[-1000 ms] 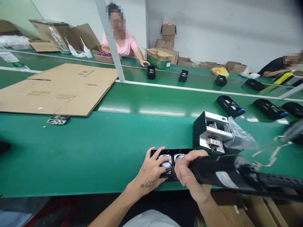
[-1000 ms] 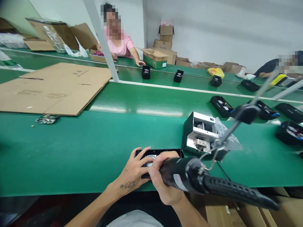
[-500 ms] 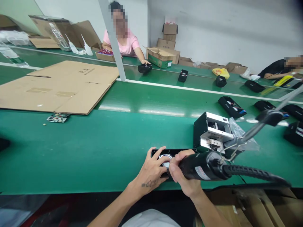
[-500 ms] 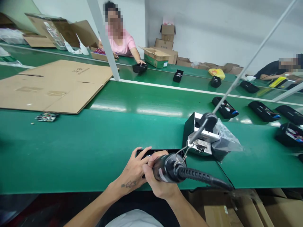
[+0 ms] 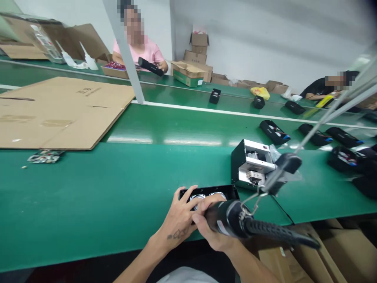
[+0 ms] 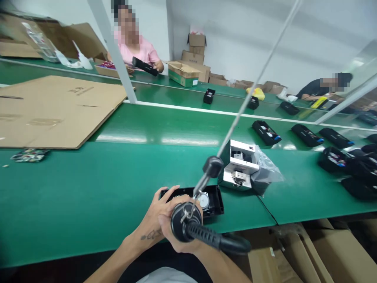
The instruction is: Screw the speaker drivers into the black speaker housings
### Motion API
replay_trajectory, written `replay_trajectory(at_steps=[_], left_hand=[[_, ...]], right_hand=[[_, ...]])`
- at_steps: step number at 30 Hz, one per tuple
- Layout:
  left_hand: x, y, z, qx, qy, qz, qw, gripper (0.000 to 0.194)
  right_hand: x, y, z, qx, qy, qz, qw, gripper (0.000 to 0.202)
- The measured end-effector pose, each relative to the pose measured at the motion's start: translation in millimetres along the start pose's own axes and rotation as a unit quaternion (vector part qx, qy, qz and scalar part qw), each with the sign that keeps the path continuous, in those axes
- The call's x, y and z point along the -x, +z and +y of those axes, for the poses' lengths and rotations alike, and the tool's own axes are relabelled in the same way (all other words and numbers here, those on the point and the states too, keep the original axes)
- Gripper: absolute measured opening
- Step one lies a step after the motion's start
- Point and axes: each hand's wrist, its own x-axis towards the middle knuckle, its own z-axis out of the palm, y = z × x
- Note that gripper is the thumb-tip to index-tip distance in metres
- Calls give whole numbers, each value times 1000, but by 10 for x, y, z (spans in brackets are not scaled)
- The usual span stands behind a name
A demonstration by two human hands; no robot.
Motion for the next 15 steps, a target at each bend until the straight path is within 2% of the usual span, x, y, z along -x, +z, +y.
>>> replay_trajectory(at_steps=[3, 6, 8, 9, 12, 15], left_hand=[[14, -26, -67, 0, 18, 7, 1000, 19], [64, -130, -129, 5, 28, 16, 999, 29], [93, -222, -137, -4, 34, 18, 999, 31], [96, -267, -125, -9, 40, 21, 999, 29], [44, -363, -28, -17, 56, 37, 998, 25], [-76, -366, 113, -18, 57, 36, 998, 29]], right_hand=[[-158, -223, -153, -57, -51, 42, 996, 22], [-420, -740, -321, -84, -116, 212, 967, 22], [-608, -1147, -348, 0, -156, 338, 928, 32], [-692, -1331, -322, 44, -158, 366, 916, 34], [-869, -1706, -143, 126, -130, 389, 903, 35], [-911, -1812, 6, 141, -94, 354, 920, 36]])
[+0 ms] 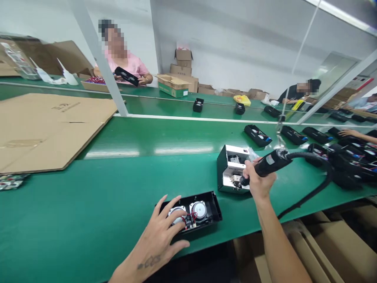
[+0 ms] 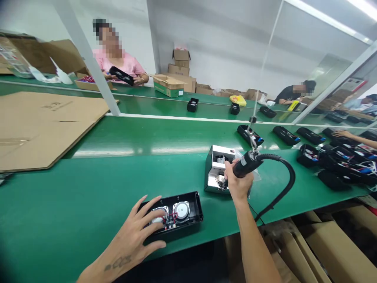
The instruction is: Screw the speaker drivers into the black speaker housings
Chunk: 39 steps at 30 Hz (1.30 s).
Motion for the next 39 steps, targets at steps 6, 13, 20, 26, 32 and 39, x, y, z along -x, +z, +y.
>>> replay_trajectory(at_steps=[6, 13, 20, 26, 32, 39], left_hand=[[-129, 177, 120, -19, -23, -71, 997, 40], [-98, 271, 97, -41, -2, -92, 995, 19], [-93, 295, 79, -18, -1, -84, 996, 18], [-98, 286, 84, -12, -8, -99, 995, 17], [-92, 274, 91, -10, -13, -104, 994, 16], [-101, 256, 130, -9, -22, -116, 993, 13]], right_hand=[[292, -130, -172, -55, 105, -153, 981, 31], [901, -132, -669, -249, 101, -176, 947, 16], [1254, 147, -579, -276, 100, -226, 929, 15], [1295, 195, -476, -270, 94, -233, 930, 14], [1375, 230, -432, -274, 100, -240, 926, 16], [1494, 172, -363, -218, 123, -263, 932, 17]])
